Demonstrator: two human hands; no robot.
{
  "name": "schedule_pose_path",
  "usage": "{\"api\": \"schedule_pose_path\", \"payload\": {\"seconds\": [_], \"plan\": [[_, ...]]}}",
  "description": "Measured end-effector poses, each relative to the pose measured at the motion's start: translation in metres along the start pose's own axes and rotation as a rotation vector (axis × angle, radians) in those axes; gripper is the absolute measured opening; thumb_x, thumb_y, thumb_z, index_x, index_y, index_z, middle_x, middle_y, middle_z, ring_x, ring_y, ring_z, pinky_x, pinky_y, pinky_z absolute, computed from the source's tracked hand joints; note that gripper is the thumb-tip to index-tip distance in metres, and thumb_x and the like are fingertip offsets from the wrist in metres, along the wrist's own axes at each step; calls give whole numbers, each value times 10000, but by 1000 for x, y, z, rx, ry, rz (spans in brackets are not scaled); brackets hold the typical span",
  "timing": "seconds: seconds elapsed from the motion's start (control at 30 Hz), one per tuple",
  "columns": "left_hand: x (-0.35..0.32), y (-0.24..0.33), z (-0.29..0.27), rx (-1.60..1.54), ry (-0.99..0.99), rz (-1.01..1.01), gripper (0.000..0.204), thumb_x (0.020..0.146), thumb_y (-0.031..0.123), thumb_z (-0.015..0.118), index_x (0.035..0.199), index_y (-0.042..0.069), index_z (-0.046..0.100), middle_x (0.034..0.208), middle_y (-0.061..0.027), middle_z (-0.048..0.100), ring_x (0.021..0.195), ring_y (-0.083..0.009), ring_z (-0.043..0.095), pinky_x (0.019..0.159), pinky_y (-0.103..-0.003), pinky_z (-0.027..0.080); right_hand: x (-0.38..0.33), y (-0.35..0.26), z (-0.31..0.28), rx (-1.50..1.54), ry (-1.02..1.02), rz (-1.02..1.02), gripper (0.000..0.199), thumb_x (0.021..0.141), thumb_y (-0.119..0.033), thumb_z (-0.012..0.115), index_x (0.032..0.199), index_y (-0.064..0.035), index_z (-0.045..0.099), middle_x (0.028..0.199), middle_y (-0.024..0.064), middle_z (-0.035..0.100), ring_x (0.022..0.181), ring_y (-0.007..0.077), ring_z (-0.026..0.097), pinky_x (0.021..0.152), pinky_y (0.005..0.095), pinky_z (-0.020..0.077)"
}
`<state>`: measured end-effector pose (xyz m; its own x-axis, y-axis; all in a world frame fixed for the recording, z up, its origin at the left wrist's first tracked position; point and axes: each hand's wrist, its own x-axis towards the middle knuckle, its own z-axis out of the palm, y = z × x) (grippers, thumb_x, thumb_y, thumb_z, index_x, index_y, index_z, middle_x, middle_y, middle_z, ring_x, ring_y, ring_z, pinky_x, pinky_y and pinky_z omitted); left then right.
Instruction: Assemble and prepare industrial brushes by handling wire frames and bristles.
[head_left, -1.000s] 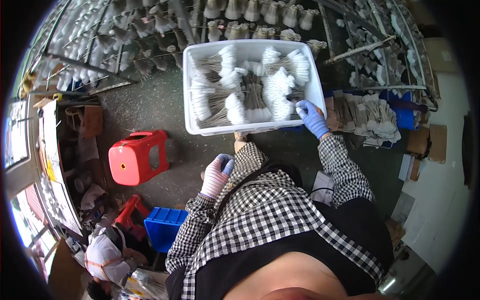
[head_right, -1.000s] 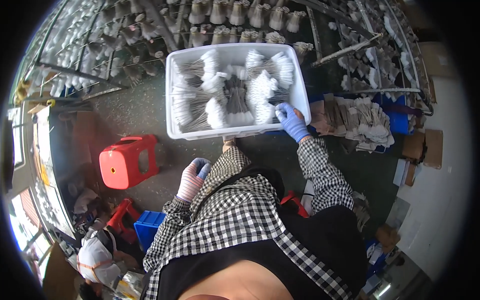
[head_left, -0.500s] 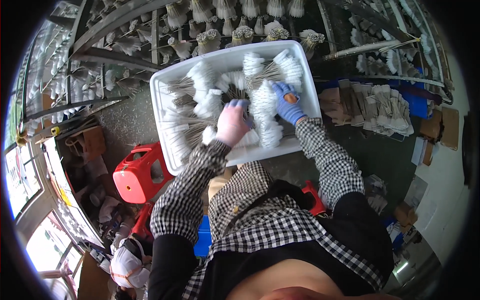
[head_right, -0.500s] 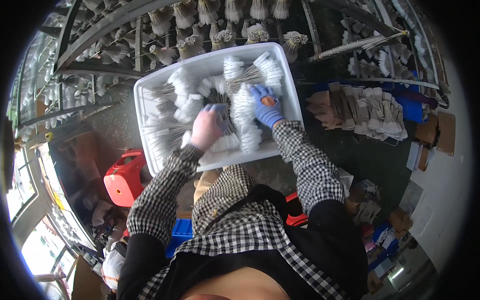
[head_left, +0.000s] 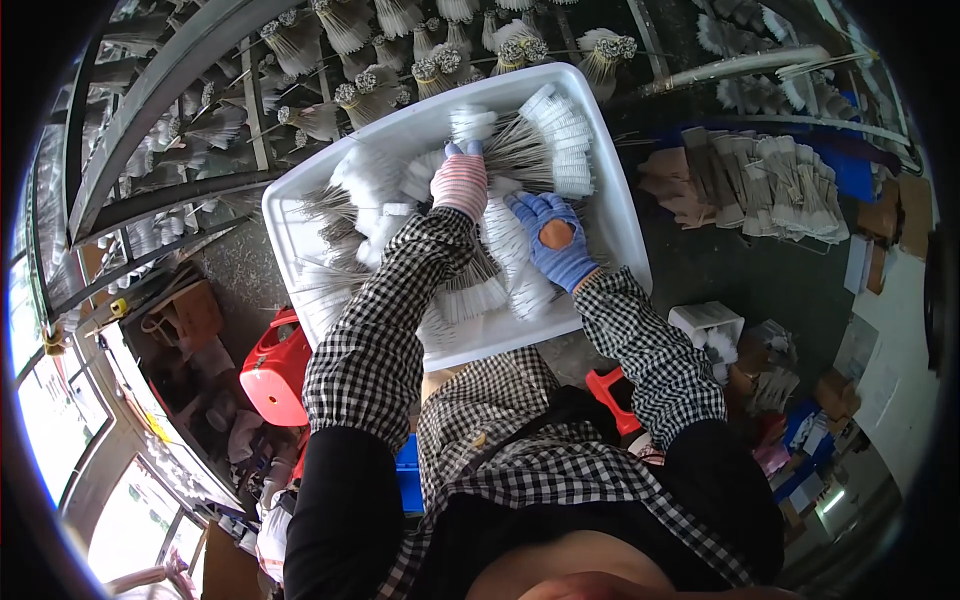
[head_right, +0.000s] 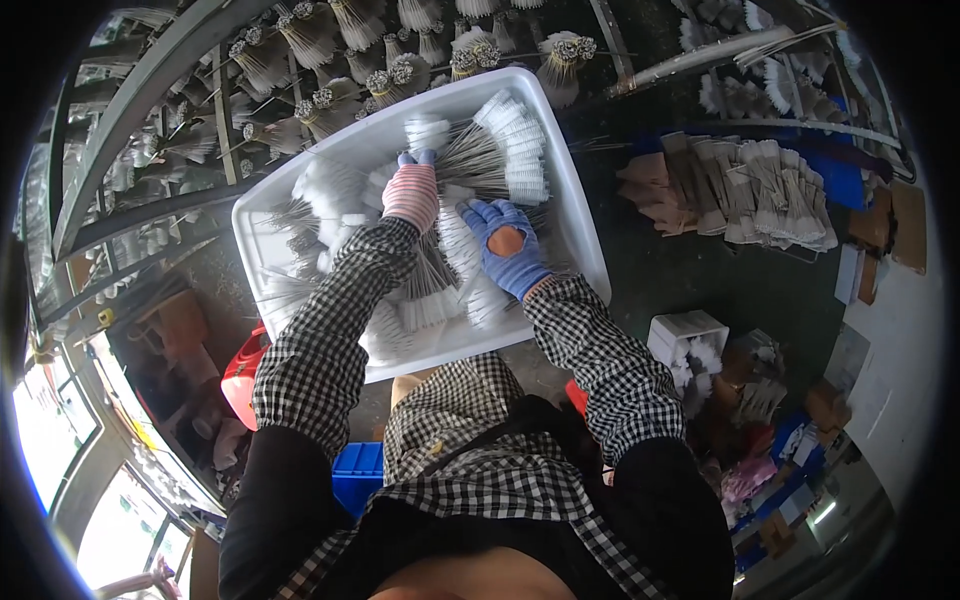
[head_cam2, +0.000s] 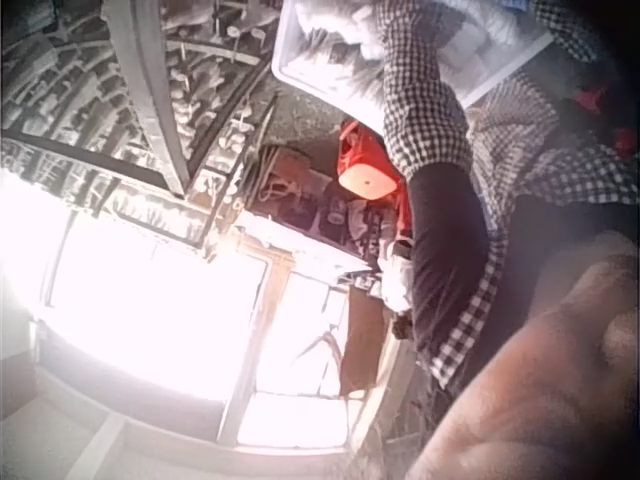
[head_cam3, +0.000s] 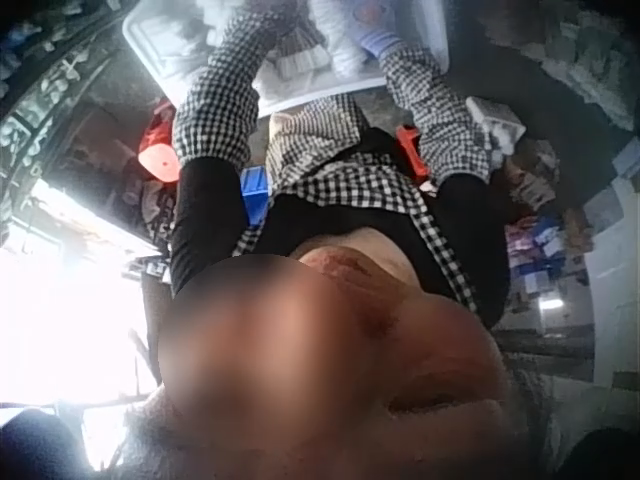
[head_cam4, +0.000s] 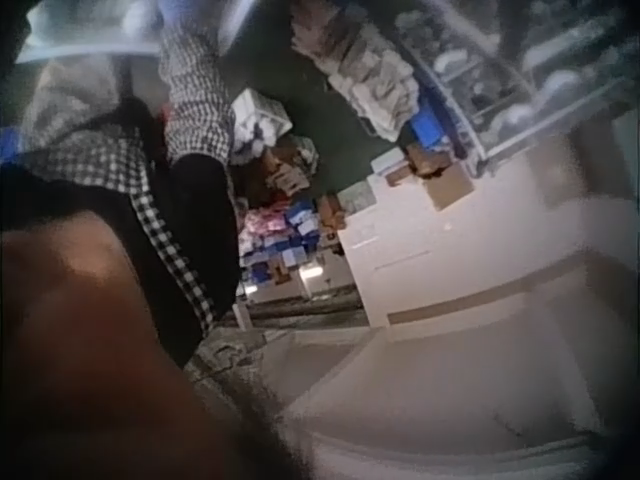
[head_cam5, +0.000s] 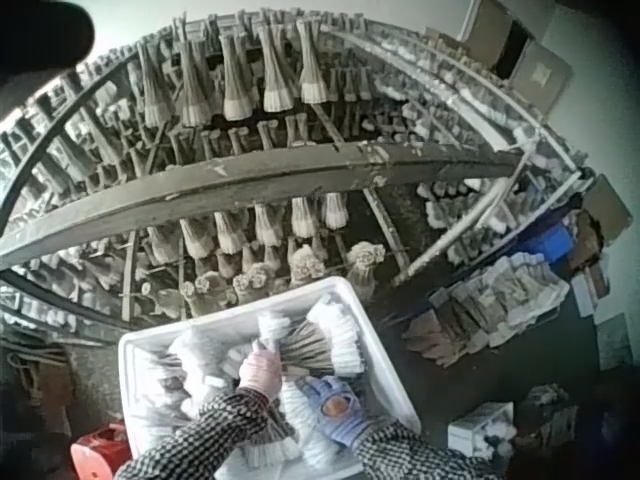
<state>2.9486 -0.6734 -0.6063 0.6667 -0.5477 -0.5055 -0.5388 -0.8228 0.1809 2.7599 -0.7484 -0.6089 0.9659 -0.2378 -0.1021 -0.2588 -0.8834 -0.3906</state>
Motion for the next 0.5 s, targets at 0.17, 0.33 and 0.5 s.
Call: {"api": "schedule_pose_path", "payload": {"seconds": [0.17, 0.33, 0.5], "plan": [[-3, 12, -46, 259, -62, 121, 466, 849, 186, 670, 1289, 65, 578, 1163, -176, 680, 1035, -318, 704, 794, -447, 603, -7, 10, 8, -20, 82, -48, 528, 859, -93, 535, 1380, -174, 569, 1354, 74, 590, 1201, 300, 546, 1082, 424, 413], [-15, 17, -119, 272, -186, 130, 397, 813, 288, 659, 1126, 45, 689, 1127, -146, 718, 1059, -294, 695, 848, -425, 579, -3, 6, -8, 127, 101, -81, 506, 854, -70, 538, 1353, -146, 573, 1298, 87, 621, 1170, 297, 573, 1061, 421, 432], [0, 6, -92, 137, -98, 225, 465, 779, 308, 657, 1119, -10, 659, 1050, -227, 707, 1026, -370, 676, 897, -404, 539, -17, 9, -26, 550, 416, -94, 440, 838, -31, 565, 1274, -65, 609, 1193, 133, 666, 1078, 309, 623, 998, 427, 480]]}}
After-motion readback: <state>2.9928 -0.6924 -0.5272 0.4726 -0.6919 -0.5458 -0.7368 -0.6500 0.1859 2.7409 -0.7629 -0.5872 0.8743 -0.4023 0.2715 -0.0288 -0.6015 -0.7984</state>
